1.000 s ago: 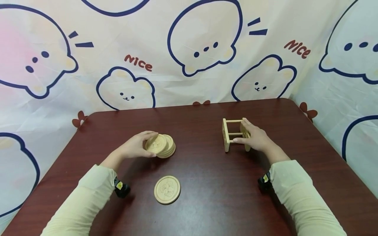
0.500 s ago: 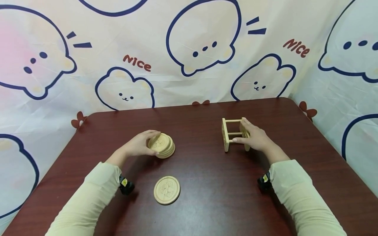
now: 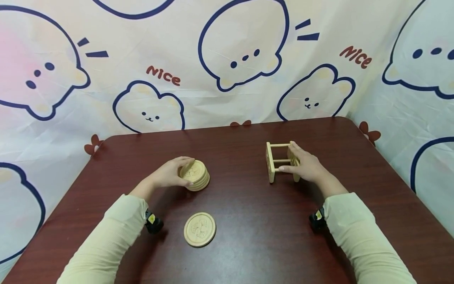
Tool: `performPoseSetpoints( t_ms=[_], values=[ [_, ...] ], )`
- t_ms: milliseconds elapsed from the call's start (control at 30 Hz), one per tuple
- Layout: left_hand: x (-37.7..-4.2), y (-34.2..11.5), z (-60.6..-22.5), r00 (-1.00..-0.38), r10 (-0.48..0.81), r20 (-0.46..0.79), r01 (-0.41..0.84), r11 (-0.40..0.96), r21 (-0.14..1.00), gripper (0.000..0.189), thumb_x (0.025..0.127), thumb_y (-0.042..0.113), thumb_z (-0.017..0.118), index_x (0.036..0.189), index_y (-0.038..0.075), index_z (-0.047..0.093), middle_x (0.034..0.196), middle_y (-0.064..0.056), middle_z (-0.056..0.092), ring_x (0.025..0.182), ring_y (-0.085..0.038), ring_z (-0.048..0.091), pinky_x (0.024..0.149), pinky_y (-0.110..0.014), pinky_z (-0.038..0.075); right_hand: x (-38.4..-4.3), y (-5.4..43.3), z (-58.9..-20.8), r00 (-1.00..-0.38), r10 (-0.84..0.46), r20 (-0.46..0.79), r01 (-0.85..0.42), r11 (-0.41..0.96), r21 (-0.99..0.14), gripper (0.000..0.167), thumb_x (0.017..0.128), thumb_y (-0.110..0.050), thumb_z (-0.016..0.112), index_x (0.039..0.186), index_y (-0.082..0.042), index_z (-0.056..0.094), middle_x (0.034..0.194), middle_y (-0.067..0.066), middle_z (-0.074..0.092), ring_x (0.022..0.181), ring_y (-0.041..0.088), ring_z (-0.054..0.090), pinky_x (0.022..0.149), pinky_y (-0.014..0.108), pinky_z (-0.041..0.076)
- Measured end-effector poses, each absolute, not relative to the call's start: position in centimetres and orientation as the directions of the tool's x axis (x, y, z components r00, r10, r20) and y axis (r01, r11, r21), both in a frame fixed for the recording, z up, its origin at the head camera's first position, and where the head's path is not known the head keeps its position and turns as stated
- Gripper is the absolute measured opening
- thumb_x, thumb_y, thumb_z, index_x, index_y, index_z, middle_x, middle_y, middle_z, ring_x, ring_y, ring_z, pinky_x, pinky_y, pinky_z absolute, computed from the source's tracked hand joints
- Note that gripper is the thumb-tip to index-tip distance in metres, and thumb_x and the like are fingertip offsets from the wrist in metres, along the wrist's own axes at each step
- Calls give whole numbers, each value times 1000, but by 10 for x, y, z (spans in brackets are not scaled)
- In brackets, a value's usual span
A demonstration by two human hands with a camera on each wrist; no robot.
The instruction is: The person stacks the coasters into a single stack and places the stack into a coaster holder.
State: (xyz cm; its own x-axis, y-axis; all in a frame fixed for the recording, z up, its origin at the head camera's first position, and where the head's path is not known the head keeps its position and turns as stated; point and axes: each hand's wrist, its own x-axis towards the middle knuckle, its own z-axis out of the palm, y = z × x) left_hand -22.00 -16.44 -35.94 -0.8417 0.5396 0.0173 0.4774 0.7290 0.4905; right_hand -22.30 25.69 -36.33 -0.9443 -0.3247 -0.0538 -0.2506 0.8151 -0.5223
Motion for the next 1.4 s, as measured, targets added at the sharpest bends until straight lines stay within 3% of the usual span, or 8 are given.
performPoseSetpoints(
  t_ms=[833, 1400],
  values=[
    [-219, -166, -359, -851, 525, 17, 450, 710, 541, 78, 65, 27, 74, 129, 1, 38, 130, -13, 37, 119, -26, 32, 95, -40, 27, -225, 258, -364, -946, -317, -66, -239, 820, -520, 94, 74, -55, 56, 139, -6, 9, 143, 12, 1, 126, 36, 9, 94, 55, 15],
    [-194, -167, -351, -826, 555, 95, 512, 670, 538, 79, 64, 33, 75, 129, 4, 40, 127, -13, 39, 117, -27, 35, 94, -42, 28, -224, 257, -363, -945, -320, -63, -243, 820, -519, 94, 74, -56, 55, 139, -6, 9, 143, 12, 1, 126, 36, 10, 94, 55, 15]
  ],
)
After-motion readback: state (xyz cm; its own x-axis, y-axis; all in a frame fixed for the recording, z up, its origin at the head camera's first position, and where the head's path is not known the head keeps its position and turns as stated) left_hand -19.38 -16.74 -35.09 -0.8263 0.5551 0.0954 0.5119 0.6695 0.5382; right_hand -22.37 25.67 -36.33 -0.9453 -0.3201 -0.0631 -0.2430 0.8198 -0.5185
